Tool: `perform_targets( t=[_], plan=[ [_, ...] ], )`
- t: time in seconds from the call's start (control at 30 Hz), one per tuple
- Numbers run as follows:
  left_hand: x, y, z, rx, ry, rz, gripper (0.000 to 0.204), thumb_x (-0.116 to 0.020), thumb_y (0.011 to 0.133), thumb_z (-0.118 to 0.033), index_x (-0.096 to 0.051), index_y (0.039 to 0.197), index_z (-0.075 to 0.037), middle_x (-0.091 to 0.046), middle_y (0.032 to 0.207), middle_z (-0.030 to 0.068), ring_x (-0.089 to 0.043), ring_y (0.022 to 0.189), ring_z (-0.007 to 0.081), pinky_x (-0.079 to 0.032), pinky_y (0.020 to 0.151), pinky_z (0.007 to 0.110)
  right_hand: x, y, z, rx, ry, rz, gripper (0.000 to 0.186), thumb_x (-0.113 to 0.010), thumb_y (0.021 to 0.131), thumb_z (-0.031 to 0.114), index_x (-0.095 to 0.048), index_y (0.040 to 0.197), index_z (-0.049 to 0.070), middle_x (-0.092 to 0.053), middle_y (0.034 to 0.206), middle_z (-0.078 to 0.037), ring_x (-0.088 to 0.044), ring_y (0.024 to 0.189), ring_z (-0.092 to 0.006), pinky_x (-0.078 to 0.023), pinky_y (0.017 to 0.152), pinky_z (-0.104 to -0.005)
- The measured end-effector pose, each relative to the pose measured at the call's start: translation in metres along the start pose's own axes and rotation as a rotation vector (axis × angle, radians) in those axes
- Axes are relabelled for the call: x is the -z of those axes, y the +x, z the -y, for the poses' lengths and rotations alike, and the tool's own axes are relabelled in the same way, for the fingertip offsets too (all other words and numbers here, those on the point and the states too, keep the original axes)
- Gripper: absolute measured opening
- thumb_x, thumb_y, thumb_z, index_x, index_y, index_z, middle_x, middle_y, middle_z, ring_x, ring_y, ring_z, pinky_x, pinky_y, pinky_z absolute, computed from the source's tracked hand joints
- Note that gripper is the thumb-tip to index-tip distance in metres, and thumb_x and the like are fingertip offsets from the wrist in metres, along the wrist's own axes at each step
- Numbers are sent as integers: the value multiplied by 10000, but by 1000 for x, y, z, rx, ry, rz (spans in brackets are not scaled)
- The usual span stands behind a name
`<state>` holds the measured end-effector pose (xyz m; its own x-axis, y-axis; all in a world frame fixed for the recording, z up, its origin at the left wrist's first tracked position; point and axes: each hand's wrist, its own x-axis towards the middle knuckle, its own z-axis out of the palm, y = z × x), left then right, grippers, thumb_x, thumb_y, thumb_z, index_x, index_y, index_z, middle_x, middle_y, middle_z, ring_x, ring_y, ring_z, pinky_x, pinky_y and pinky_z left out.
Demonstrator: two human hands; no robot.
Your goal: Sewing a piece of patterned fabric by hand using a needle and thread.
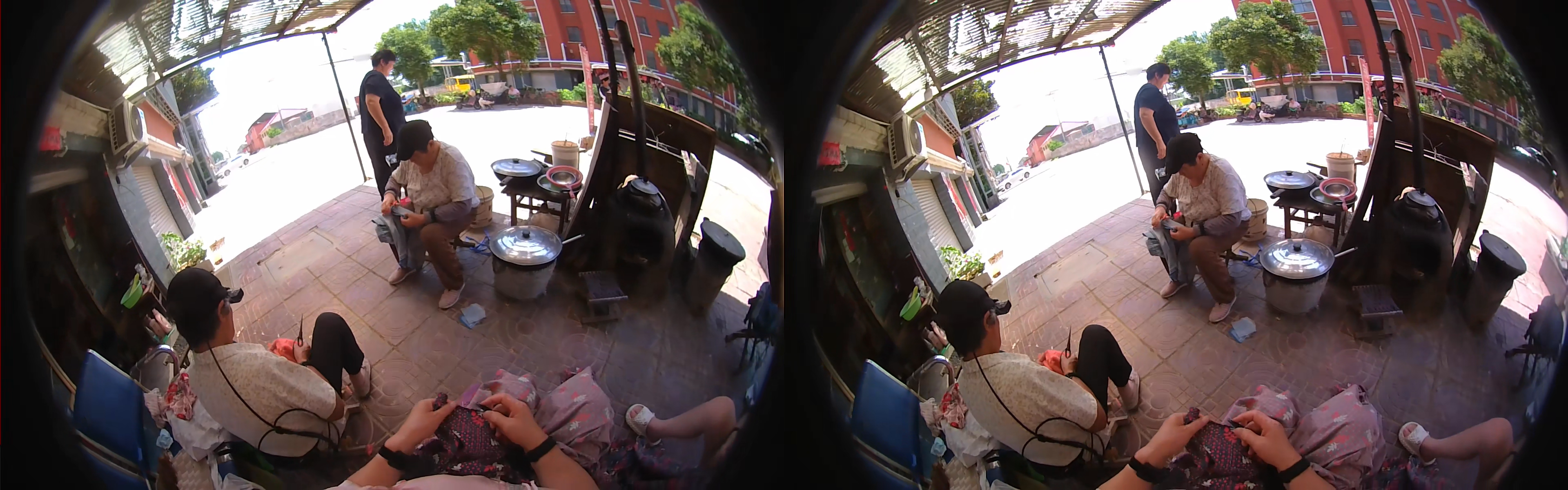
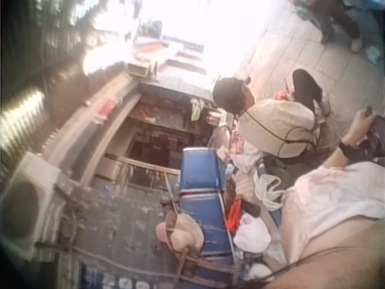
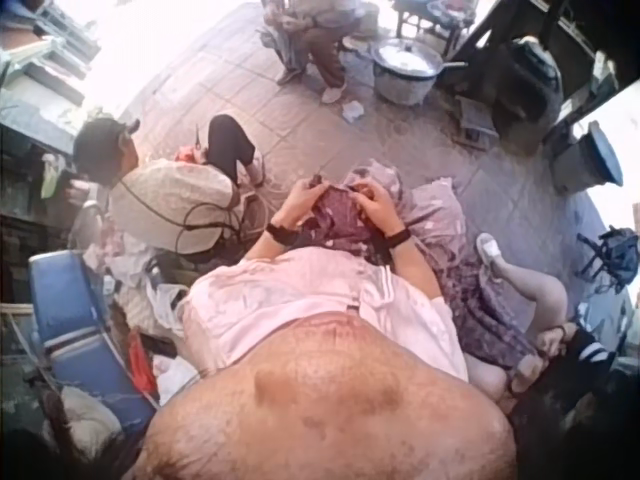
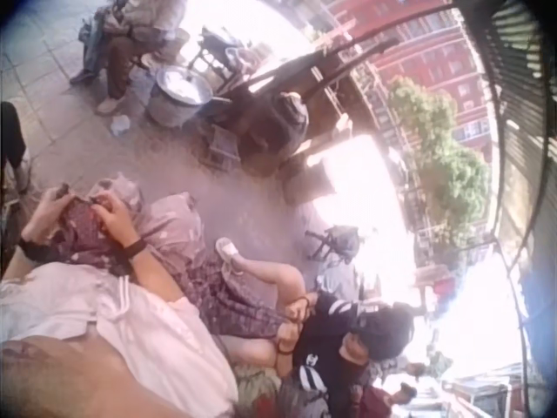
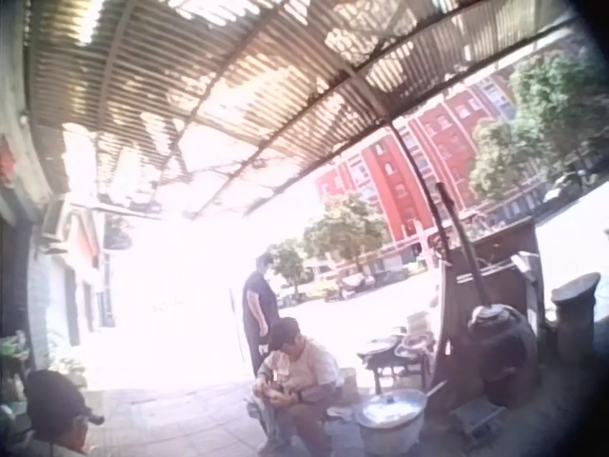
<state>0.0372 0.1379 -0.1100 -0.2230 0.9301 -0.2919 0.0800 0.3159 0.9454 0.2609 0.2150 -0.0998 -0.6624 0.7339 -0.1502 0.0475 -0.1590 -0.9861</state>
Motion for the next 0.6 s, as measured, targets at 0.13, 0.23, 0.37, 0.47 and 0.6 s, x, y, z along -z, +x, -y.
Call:
perform_targets(
  t=[0.13,0.23,0.37,0.47,0.6],
  plan=[
    [-7,-8,-17,10,-173,-70,253,-643,958,-243,-703,924,0,-636,765,-40,-553,679,45,-428,594,239,1,1,-3,25,17,3,250,-680,900,123,-618,1140,85,-603,704,21,-526,578,-46,-426,477,-211],
    [-13,-4,-18,-30,-264,-139,225,-642,959,-230,-698,918,-16,-633,766,-35,-552,676,44,-427,604,222,4,12,-4,62,11,12,255,-675,904,125,-613,1149,93,-582,707,32,-509,555,-38,-415,469,-210],
    [-21,-2,-35,-64,-327,-176,213,-639,961,-220,-666,857,-35,-618,733,-31,-557,643,47,-431,580,227,7,15,14,93,100,17,273,-677,893,113,-601,1154,80,-579,720,40,-497,555,-25,-416,470,-200],
    [-28,-1,-45,1,-409,-209,214,-635,964,-223,-656,840,-51,-631,736,-22,-565,619,56,-441,563,231,14,17,23,76,125,17,288,-683,884,103,-602,1159,82,-572,699,32,-495,535,-27,-416,469,-199],
    [-30,-2,-38,31,-540,-180,219,-638,964,-232,-639,814,-72,-648,744,-11,-590,611,75,-463,546,245,13,11,10,84,109,26,274,-684,886,102,-603,1147,80,-573,691,34,-492,540,-21,-399,466,-199]
  ],
)
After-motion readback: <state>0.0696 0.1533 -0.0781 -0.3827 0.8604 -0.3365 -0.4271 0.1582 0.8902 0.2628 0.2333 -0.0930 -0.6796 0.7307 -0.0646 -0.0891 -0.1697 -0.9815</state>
